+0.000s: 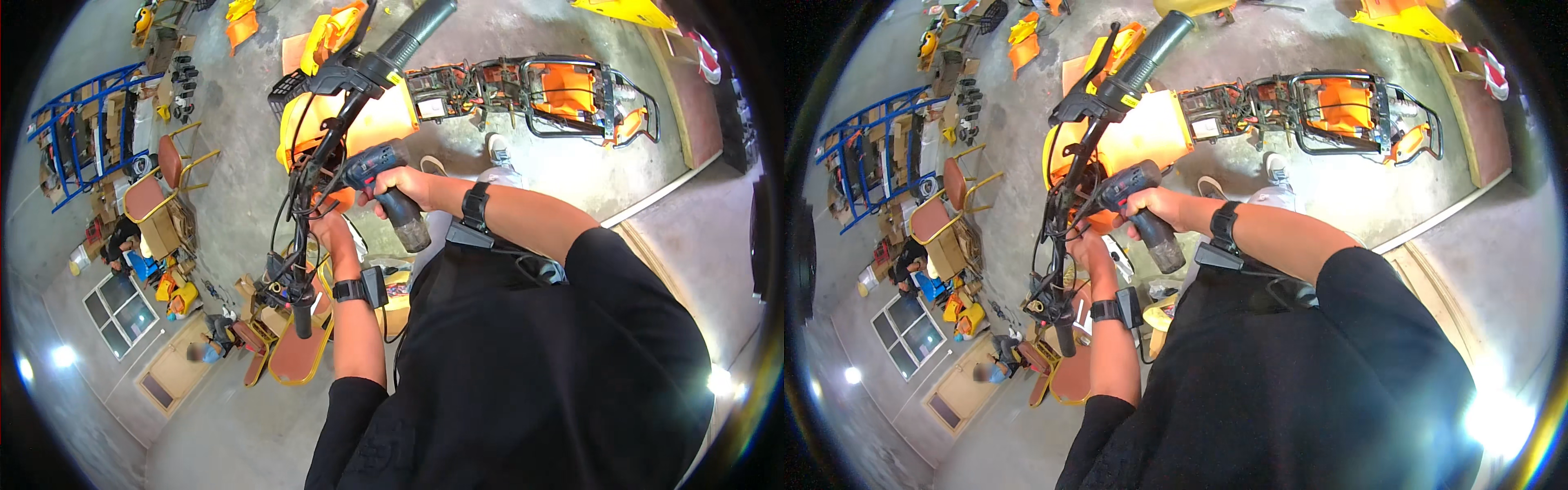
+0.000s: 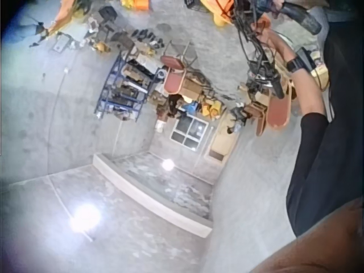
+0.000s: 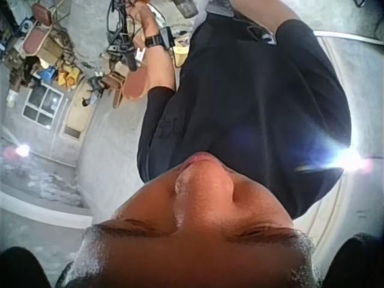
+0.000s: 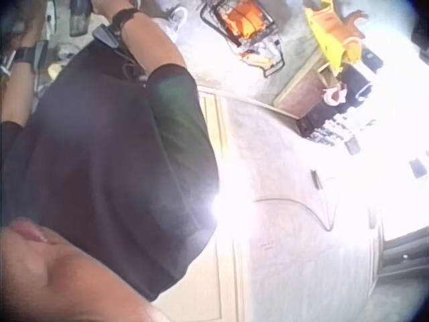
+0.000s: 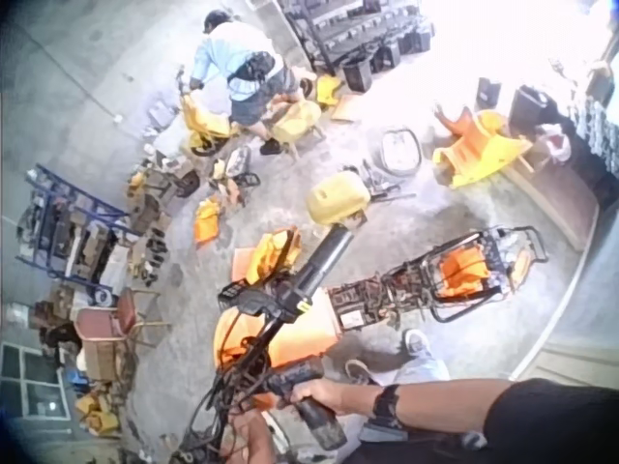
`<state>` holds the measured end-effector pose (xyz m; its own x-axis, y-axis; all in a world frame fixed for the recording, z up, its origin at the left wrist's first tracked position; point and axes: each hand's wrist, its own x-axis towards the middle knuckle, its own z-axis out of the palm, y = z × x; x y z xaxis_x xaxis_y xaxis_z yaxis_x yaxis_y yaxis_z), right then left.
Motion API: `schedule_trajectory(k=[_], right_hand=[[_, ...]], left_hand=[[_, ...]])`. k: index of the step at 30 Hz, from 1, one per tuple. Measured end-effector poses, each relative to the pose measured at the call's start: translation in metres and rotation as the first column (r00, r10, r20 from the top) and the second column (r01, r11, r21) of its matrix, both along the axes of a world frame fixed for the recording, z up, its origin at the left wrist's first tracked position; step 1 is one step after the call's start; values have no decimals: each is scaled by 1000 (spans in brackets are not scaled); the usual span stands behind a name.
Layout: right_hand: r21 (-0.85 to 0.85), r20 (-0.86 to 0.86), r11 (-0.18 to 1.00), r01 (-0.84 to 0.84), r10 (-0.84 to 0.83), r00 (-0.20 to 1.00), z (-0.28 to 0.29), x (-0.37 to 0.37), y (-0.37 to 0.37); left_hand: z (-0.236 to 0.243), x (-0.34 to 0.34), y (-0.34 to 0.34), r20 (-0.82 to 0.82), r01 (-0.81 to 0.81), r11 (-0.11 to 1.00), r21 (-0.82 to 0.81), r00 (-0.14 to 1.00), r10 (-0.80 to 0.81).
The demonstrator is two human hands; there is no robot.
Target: The recorder uses a power drill to assemble or disassemble the front cowls and electronic components of an electric scooter.
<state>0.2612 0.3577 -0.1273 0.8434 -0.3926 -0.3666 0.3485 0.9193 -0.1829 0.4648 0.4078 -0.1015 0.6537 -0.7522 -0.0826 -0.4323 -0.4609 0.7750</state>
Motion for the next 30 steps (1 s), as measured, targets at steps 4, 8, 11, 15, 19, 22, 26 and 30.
schedule_trajectory(k=[4,8,11,15,19,22,26,30], right_hand=[[4,25,999,-46,46,999,-2,1,-2],[28,32,999,25,-26,999,-5,4,1],[22,30,998,61,-62,998,-5,4,2],[30,32,997,65,-66,997,-1,2,1],[84,36,996,43,-46,998,6,3,1],[216,2,976,39,-40,999,15,5,4],[297,-2,952,77,-81,997,28,7,3],[385,-62,915,120,-104,993,44,11,2]], left_hand=[[6,1,0,-93,-61,994,86,993,69],[10,-5,0,39,-23,994,110,999,18],[10,-12,0,30,-141,988,65,990,139],[7,-10,-2,271,-59,988,141,962,19],[0,-6,-3,305,-136,970,202,950,70],[-4,-6,1,264,-95,986,135,963,56],[-16,0,10,176,-82,994,78,982,67],[-47,19,15,95,48,997,-68,995,-42]])
